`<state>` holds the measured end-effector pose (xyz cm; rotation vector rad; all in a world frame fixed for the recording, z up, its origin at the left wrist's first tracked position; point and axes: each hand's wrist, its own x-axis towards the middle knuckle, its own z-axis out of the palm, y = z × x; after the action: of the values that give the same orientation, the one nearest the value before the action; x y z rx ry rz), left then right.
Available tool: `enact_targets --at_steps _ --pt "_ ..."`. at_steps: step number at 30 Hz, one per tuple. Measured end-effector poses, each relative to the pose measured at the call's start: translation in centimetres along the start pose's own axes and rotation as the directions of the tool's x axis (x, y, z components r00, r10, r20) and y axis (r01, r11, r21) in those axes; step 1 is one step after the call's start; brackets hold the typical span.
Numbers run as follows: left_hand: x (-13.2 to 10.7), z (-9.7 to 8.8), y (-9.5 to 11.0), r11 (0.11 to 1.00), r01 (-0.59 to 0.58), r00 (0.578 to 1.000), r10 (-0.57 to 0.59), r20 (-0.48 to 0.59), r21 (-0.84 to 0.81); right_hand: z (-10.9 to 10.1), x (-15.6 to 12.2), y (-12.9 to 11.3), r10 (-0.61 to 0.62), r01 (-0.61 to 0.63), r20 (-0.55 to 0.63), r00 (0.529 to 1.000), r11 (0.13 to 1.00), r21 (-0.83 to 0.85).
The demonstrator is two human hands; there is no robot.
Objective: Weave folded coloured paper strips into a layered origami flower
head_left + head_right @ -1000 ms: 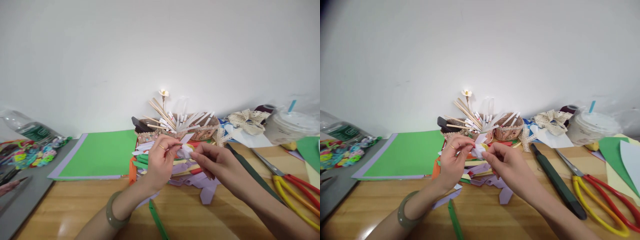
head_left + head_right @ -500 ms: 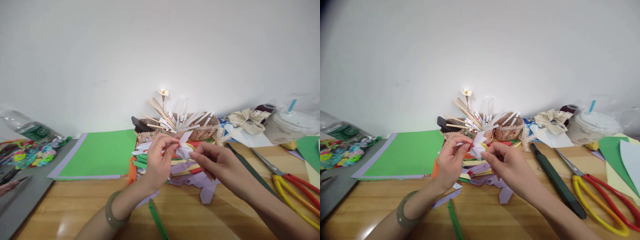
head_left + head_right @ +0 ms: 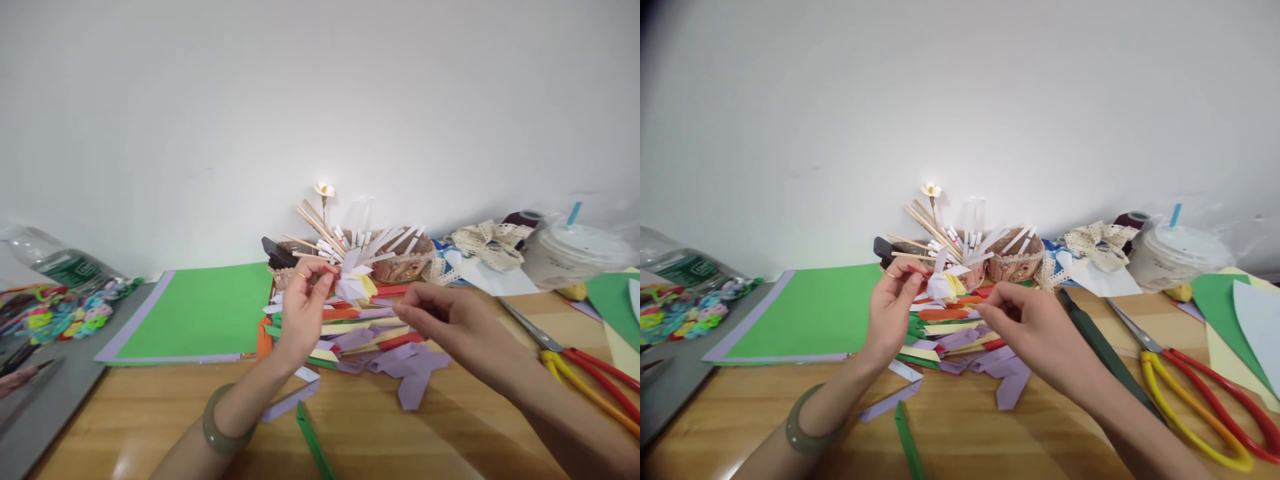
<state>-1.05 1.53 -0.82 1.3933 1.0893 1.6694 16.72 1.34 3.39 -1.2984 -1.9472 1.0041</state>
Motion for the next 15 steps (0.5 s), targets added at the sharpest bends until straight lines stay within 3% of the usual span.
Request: enact_targets --at_steps 2,5,8,10,15 --pt "0.28 0.03 -0.08 0.987 0.087 0.992 -0.073 0.108 -0.133 -0.39 0.1 0.01 -0.015 0.024 -0.13 0.991 0.997 0.07" --pt "0.3 0.39 -0.22 0.897 0.303 0.938 -0.221 0.268 -0.321 -0.44 0.4 0.04 -0.083 0.121 -0.266 0.96 0.984 0.128" --pt "-0.01 0.81 -0.45 0.791 0.443 0.885 -0.309 0.349 -0.423 -0.01 0.7 0.25 -0.125 0.146 -0.169 0.978 0.982 0.121" --pt "-0.22 0.94 -0.63 0.757 0.481 0.865 -0.328 0.379 -0.442 0.27 0.74 0.42 -0.086 0.099 -0.092 0.992 0.983 0.152" --pt "-0.28 0.52 -0.68 0.778 0.502 0.838 -0.329 0.436 -0.378 0.49 0.29 0.24 -0.081 0.088 -0.112 0.99 0.994 0.059"
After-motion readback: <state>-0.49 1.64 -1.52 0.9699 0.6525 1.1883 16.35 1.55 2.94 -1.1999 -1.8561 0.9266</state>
